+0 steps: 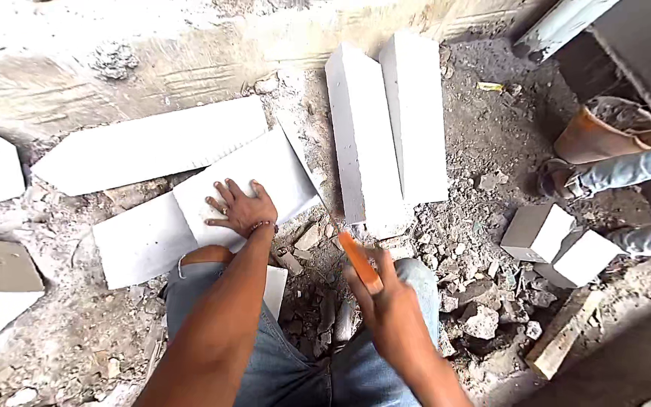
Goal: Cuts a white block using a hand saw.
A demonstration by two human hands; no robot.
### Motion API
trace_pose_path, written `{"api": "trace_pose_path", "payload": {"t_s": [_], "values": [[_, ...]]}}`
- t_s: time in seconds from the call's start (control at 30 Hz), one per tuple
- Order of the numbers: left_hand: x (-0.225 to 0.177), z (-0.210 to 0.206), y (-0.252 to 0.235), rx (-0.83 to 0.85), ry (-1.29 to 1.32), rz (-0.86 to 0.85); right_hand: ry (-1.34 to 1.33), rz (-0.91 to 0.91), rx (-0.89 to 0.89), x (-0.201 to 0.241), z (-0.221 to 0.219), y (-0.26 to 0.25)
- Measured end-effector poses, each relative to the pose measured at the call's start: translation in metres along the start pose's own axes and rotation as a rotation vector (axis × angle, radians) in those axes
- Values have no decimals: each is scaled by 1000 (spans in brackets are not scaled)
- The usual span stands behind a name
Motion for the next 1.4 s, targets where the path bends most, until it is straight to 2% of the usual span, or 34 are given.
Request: {"api": "trace_pose_path", "payload": {"t_s": [0.07,0.13,0.17,0.23,0.33,0.4,0.5,0.6,0.7,0.8,0.87,0.97,1.03,1.1,1.2,1.27,1.33,1.4], "values": [[4,-2,7,-12,15,4,-51,4,-12,-30,22,56],[6,-3,8,-15,21,-5,-115,-11,2,-38,34,77],[5,-4,6,-16,24,-11,-103,2,-27,-33,34,65],[6,-5,3,-23,18,-25,-29,19,-83,-10,12,8],[3,-4,1,-19,-8,-55,-40,-64,30,32,-10,-61],[-2,-2,-5,-23,-26,-61,-70,-45,103,44,-10,-72],[1,-3,4,-34,-21,-41,-132,72,212,27,-20,-54],[5,-1,10,-11,-8,-33,-14,117,105,-2,-31,-26],[4,1,9,9,-11,-37,23,77,-2,-30,-6,37],[3,-3,9,10,-29,-63,-9,9,44,-45,24,94],[3,-6,6,-2,-33,-80,14,-3,42,-32,22,72],[7,-4,7,12,-33,-122,55,-30,59,9,-19,-20],[-2,-3,1,21,-18,-137,41,-38,108,28,-22,-54],[-2,-1,4,35,-11,-130,22,-27,129,9,-15,-35],[0,1,9,9,17,-124,-8,32,41,-34,22,52],[4,0,12,10,10,-119,-24,-16,46,-46,39,91],[2,-1,9,0,18,-115,4,9,41,-32,31,65],[5,-2,10,25,24,-115,26,29,61,-2,-2,-2]]}}
Point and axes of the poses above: each hand's wrist, its own y-axis away from the middle knuckle, its own z-axis out of the back of the hand, x = y × z, the point moved 9 cm from there along -y, towards the middle knuckle, and after that the axes turned 13 degrees about -z, right-handed, at the moved point
